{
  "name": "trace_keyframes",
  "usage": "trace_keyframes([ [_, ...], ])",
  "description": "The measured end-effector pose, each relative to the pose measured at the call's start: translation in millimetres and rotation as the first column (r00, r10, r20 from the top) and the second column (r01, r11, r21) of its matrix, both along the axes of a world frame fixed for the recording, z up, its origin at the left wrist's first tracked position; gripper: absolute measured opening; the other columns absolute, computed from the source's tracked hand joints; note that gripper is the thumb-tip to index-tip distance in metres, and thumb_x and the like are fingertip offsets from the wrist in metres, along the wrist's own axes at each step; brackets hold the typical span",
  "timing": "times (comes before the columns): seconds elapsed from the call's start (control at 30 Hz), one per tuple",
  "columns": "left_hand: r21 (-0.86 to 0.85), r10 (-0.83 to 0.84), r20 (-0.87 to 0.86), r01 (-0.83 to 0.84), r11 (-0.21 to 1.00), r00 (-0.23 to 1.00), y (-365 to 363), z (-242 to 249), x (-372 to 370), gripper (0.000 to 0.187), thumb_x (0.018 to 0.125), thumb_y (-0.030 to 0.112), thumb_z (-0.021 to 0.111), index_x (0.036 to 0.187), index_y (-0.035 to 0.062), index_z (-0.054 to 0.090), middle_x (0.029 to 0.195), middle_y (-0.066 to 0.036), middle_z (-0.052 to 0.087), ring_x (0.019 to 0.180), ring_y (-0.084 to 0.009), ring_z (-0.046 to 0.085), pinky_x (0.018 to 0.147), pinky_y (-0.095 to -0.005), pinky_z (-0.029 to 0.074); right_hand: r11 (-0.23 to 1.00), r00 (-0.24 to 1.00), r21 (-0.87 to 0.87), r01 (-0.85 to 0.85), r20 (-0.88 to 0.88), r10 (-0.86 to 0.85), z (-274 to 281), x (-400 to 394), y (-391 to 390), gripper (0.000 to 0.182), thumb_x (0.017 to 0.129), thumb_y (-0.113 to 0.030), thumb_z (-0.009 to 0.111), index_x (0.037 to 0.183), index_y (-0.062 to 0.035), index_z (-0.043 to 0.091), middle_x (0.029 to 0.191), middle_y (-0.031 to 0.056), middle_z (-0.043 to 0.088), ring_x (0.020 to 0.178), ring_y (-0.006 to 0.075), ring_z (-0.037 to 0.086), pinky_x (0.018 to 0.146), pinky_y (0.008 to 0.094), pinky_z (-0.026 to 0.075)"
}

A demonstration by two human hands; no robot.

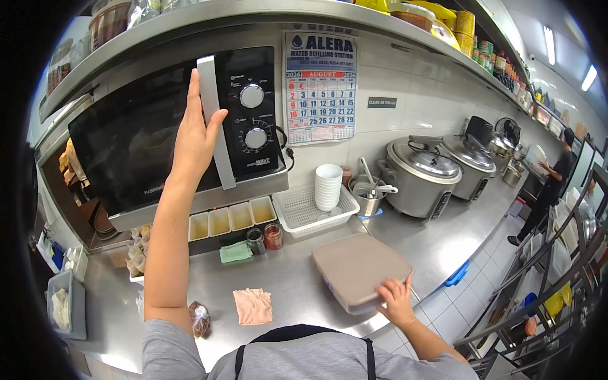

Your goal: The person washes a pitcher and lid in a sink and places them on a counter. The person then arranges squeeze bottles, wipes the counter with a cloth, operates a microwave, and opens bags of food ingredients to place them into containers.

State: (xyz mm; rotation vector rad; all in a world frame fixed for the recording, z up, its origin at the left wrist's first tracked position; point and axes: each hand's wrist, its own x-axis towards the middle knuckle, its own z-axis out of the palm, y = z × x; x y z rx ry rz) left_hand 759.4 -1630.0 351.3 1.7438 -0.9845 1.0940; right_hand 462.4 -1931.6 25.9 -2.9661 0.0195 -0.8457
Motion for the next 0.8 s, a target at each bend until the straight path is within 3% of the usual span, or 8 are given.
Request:
trace_keyframes([
  [0.07,-0.01,0.133,0.102,-0.133,0.991,0.986,-1.3,-2.7,3.7,0.073,0.087,0.017,0.055,0.143,0.0165,0.009,0.133,-0.021,0.039,0.102,-0.0395,0.054,0.081,-0.0389,0.047,0.999,0.999,-0.038,0.004,-0.037,-0.005,-38.5,-10.9,-4.2,0.06,0.055,-0.018,0.076,0.109,-0.0164,0.05,0.114,0.0057,0.046,0.115,0.0246,0.041,0.103,0.0626,0.014],
  [0.27,-0.003,0.118,0.103,-0.119,0.993,0.988,-1.4,-1.8,3.7,0.072,0.087,0.018,0.055,0.142,0.0168,0.009,0.135,-0.021,0.036,0.103,-0.0396,0.053,0.081,-0.04,0.047,0.995,0.981,0.029,-0.095,-0.169,0.099,-51.6,3.5,-3.8,0.054,0.065,-0.038,0.072,0.109,-0.0162,0.051,0.12,0.0069,0.045,0.118,0.0261,0.04,0.103,0.0632,0.013],
  [0.4,0.014,0.045,0.004,-0.046,0.999,0.999,-0.9,0.4,1.8,0.072,0.088,0.018,0.055,0.143,0.0141,0.008,0.139,-0.022,0.031,0.122,-0.0368,0.04,0.098,-0.038,0.036,0.919,0.9,-0.087,-0.385,0.183,0.395,101.5,98.5,13.3,0.08,0.053,-0.057,0.077,0.115,-0.0164,0.048,0.125,0.0136,0.04,0.122,0.033,0.037,0.102,0.0643,0.01],
  [0.47,0.019,0.073,-0.001,-0.073,0.997,0.997,-0.7,0.8,0.9,0.073,0.088,0.017,0.055,0.143,0.0141,0.008,0.137,-0.022,0.033,0.119,-0.0367,0.043,0.096,-0.0376,0.037,0.868,0.656,-0.312,-0.387,0.568,0.497,218.8,134.0,32.9,0.074,0.057,-0.054,0.077,0.111,-0.0104,0.052,0.126,0.0142,0.04,0.121,0.0334,0.038,0.101,0.0645,0.012],
  [0.57,0.032,0.091,0.029,-0.092,0.995,0.995,-2.3,2.0,-2.2,0.074,0.087,0.015,0.055,0.142,0.0132,0.007,0.137,-0.021,0.034,0.116,-0.0384,0.045,0.093,-0.0389,0.04,0.835,0.293,-0.468,-0.29,0.787,0.543,360.6,163.0,67.8,0.044,0.07,-0.032,0.072,0.106,-0.0106,0.057,0.106,0.0046,0.059,0.117,0.0247,0.045,0.103,0.0541,0.02],
  [0.63,0.036,0.112,0.063,-0.114,0.993,0.992,-1.6,1.4,-0.6,0.074,0.086,0.014,0.055,0.142,0.013,0.007,0.138,-0.022,0.031,0.116,-0.04,0.044,0.091,-0.0401,0.041,0.827,0.3,-0.498,-0.262,0.772,0.56,434.4,198.8,75.5,0.039,0.073,-0.03,0.069,0.103,-0.0059,0.059,0.11,0.0034,0.061,0.109,0.0186,0.052,0.1,0.0408,0.029],
  [0.7,0.034,0.135,0.058,-0.137,0.99,0.989,-2.6,1.2,-2.0,0.074,0.086,0.014,0.055,0.142,0.0127,0.007,0.138,-0.022,0.031,0.116,-0.0401,0.044,0.091,-0.0399,0.041,0.9,0.418,-0.39,-0.195,0.797,0.436,491.1,234.8,83.5,0.037,0.079,-0.022,0.059,0.112,-0.0069,0.05,0.11,0.014,0.052,0.108,0.0309,0.048,0.094,0.042,0.038],
  [0.8,0.036,0.146,0.042,-0.148,0.988,0.988,-2.6,1.2,-3.6,0.075,0.086,0.013,0.056,0.142,0.0122,0.007,0.138,-0.022,0.032,0.115,-0.0402,0.044,0.091,-0.0398,0.041,0.939,0.416,-0.319,-0.129,0.842,0.343,526.1,276.8,78.5,0.021,0.085,-0.019,0.05,0.102,-0.0079,0.054,0.101,0.0126,0.053,0.103,0.0312,0.05,0.088,0.0445,0.04],
])
